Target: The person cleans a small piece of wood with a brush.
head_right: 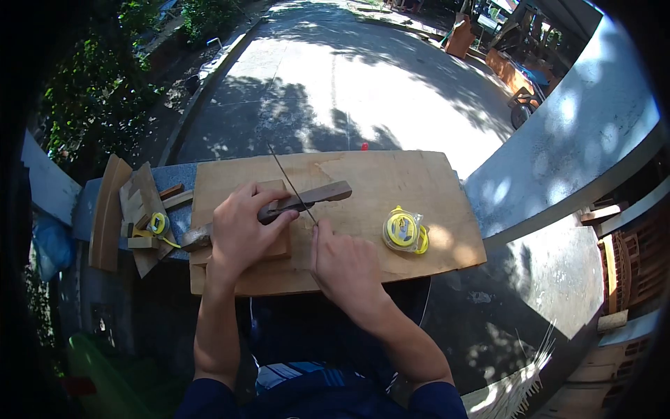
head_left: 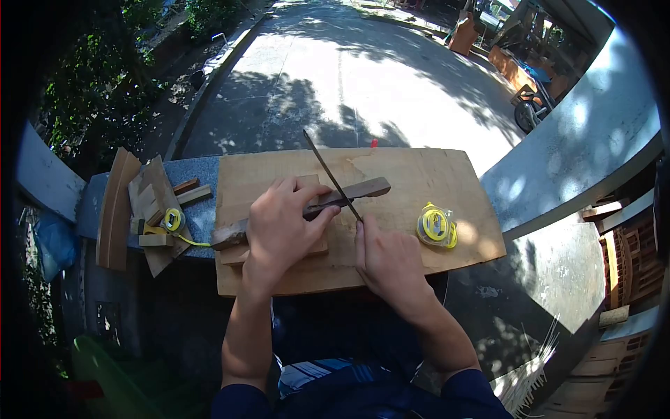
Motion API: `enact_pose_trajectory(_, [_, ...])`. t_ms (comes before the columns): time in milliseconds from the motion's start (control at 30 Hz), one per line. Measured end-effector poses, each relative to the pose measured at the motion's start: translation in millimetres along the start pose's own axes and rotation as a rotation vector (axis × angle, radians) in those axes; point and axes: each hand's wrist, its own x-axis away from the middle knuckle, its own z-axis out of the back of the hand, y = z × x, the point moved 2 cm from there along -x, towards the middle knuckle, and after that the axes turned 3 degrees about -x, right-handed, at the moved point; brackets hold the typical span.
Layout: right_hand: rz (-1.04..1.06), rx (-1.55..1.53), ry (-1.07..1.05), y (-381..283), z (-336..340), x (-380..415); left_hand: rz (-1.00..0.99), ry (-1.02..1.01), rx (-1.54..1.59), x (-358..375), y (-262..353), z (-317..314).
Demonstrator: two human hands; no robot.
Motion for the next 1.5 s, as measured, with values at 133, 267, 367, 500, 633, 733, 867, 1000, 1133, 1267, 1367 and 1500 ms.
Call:
enact_pose_trajectory(133, [-0.016,0.027,-0.037,-4.3,5.5,-6.0,-0.03,0.071,-0.038,1.1,3.2,-0.7])
enact_pose_trajectory(267, [-0.018,0.029,-0.032,-3.1,3.1,-12.1,0.009,0.074,-0.057,-1.5,11.0,-3.8])
enact_pose_trajectory(367, [-0.028,0.05,-0.011,2.1,5.6,-23.1,0.037,0.087,-0.071,-2.4,20.1,-10.1])
enact_pose_trajectory(500, [-0.006,0.039,0.058,10.7,-1.0,-30.7,0.071,0.092,-0.129,-4.3,21.3,-10.3])
enact_pose_trajectory(633, [0.028,-0.015,0.001,7.0,-0.4,-33.9,0.031,-0.025,-0.208,-6.4,16.0,-3.3])
enact_pose_trajectory(733, [0.054,-0.028,-0.002,9.1,-2.1,-36.9,0.004,-0.086,-0.167,-10.3,10.0,4.6])
enact_pose_trajectory(867, [0.066,-0.015,0.03,9.6,-4.1,-34.1,-0.032,-0.044,-0.013,-6.6,3.1,2.1])
enact_pose_trajectory(1000, [0.08,-0.009,0.033,11.3,-5.4,-26.8,-0.002,-0.024,-0.006,-3.4,10.1,-1.3])
enact_pose_trajectory(1133, [0.07,0.05,-0.007,12.9,0.5,-17.8,-0.013,-0.003,-0.022,-1.6,11.7,-2.3])
enact_pose_trajectory(1267, [0.072,0.071,-0.03,13.0,0.9,-17.8,-0.018,-0.016,-0.016,-3.3,9.2,-1.8])
enact_pose_trajectory(1367, [0.076,0.038,-0.036,12.2,-3.4,-30.1,-0.03,-0.005,-0.028,-3.4,10.7,-1.6])
enact_pose_trajectory(1500, [0.035,0.019,-0.061,12.8,-5.3,-26.0,0.022,-0.007,-0.026,-3.9,13.7,-0.4])
